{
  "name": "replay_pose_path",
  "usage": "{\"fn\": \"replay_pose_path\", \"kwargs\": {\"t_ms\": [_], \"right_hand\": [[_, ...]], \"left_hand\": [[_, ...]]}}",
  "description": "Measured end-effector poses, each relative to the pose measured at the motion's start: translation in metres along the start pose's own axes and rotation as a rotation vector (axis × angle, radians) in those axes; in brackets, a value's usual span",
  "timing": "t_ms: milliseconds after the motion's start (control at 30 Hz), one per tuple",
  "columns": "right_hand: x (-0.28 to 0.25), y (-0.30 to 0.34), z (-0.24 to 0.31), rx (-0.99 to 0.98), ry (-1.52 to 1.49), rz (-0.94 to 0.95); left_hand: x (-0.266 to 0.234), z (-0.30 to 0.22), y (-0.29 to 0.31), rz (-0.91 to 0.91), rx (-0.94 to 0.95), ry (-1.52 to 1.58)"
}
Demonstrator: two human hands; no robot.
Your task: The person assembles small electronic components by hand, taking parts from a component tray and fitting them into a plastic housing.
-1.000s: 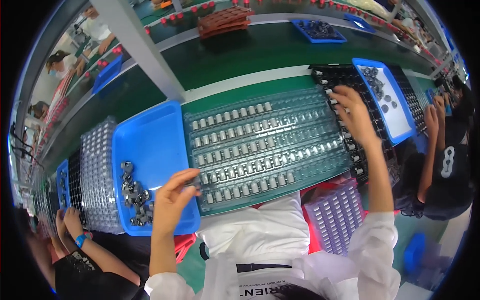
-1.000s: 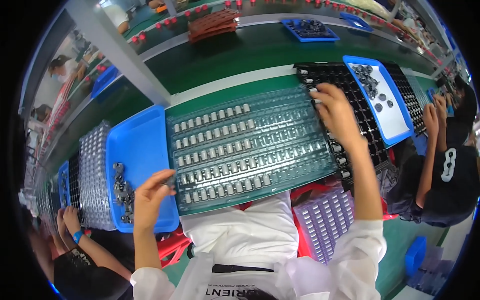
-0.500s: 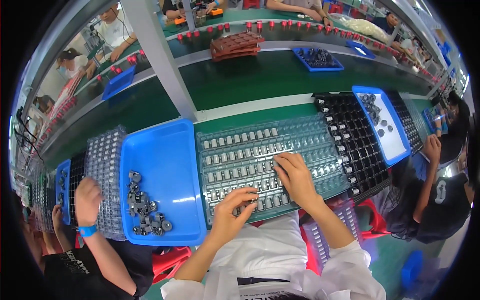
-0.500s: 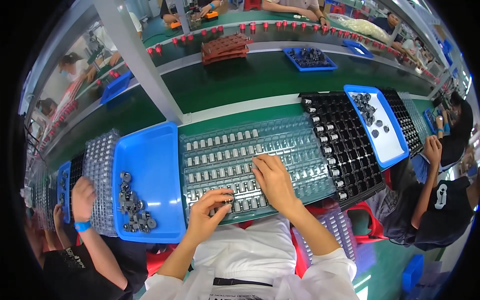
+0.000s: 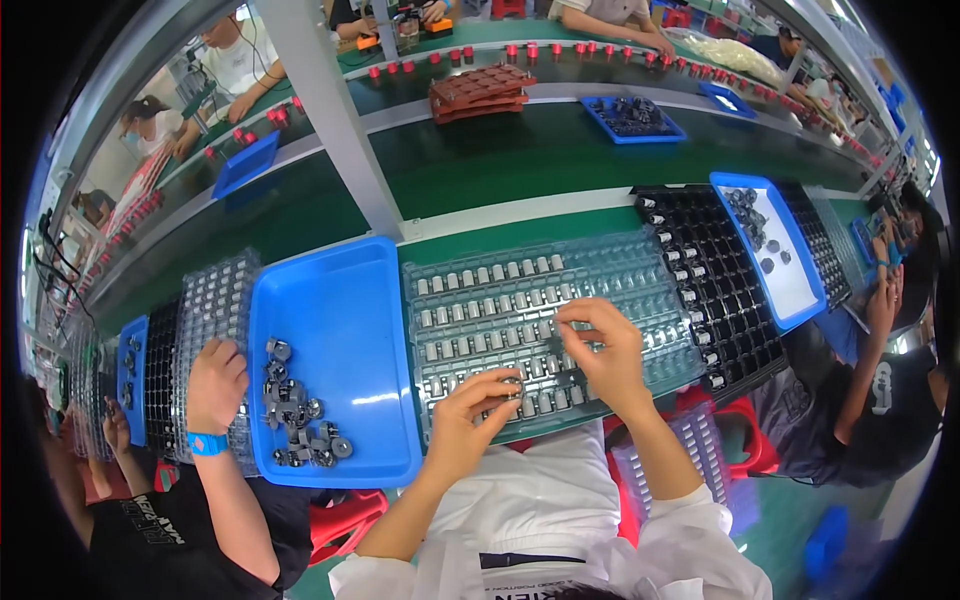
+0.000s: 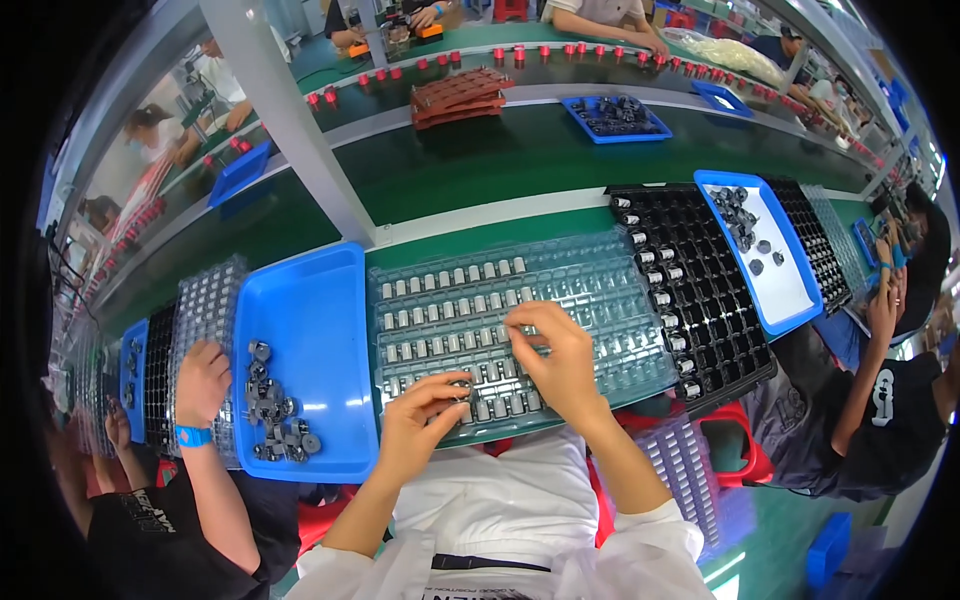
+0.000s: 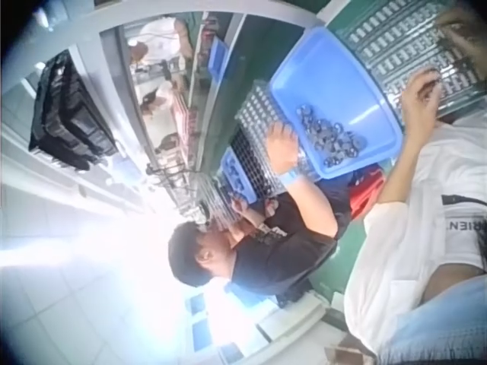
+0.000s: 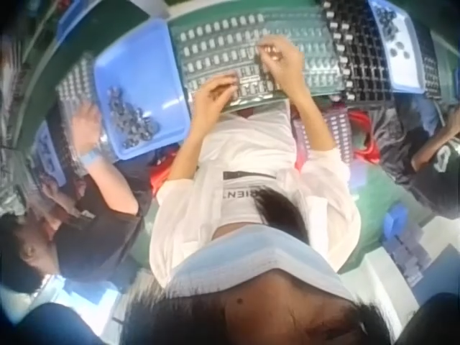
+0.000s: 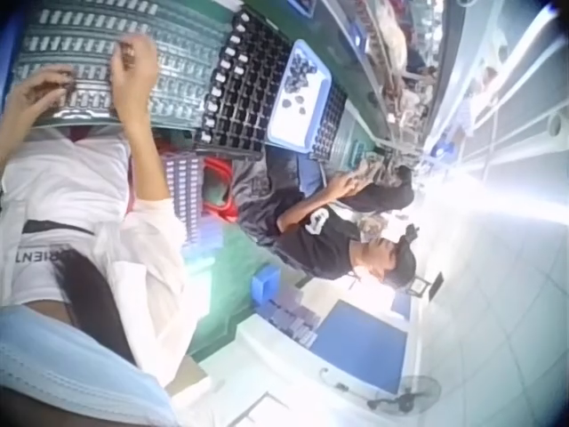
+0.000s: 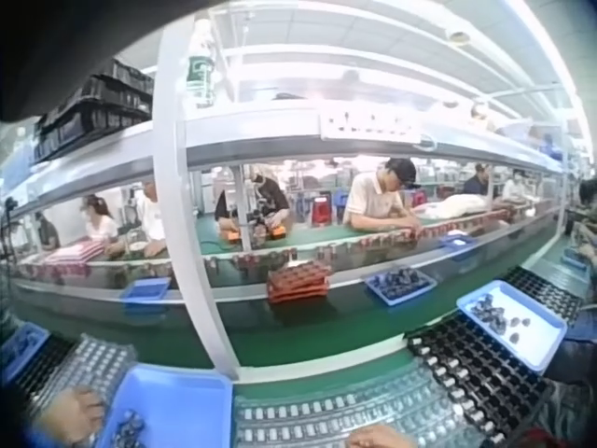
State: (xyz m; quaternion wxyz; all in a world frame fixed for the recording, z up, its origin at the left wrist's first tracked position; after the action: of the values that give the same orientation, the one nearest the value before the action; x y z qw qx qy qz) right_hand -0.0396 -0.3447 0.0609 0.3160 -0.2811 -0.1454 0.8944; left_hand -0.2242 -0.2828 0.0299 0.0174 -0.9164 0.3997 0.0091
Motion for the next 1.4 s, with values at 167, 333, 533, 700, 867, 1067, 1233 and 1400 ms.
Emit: {"fn": "replay_pose_path", "kwargs": {"t_ms": [167, 333, 533, 700, 867, 1067, 1233, 1400], "right_hand": [[-0.008, 0.017, 0.029, 0.161, -0.282, 0.135], [-0.017, 0.037, 0.034, 0.182, -0.422, 0.136], [-0.015, 0.046, 0.048, 0.002, -0.192, 0.165], [-0.009, 0.049, 0.052, -0.225, -0.067, 0.156], [-0.008, 0.053, 0.051, -0.266, -0.043, 0.157], [-0.007, 0.054, 0.049, -0.276, -0.036, 0.156], [-0.011, 0.05, 0.054, -0.303, 0.032, 0.167], [-0.007, 0.048, 0.057, -0.331, 0.082, 0.161]], "left_hand": [[-0.002, -0.014, -0.001, -0.016, 0.052, -0.046], [0.001, -0.025, 0.008, -0.004, 0.094, -0.051], [0.004, -0.029, 0.017, 0.001, 0.093, -0.061], [0.006, -0.034, 0.02, 0.017, 0.11, -0.086], [0.007, -0.034, 0.022, 0.014, 0.168, -0.103], [0.008, -0.036, 0.022, 0.006, 0.2, -0.173], [0.008, -0.038, 0.018, 0.016, 0.22, -0.193], [0.005, -0.038, 0.016, 0.02, 0.222, -0.21]]}}
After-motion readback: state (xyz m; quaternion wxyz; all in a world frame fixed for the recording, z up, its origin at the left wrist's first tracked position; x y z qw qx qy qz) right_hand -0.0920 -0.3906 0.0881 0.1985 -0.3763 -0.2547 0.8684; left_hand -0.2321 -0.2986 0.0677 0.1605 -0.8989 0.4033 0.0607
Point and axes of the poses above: each hand's wrist, its own y-axis away from the middle knuckle, its own x-axis out of the palm, z = x × y, the point moved 3 cm from there along -y, towards the middle knuckle, and after that the axes turned 1 degree about y, right-handed, at the moved point
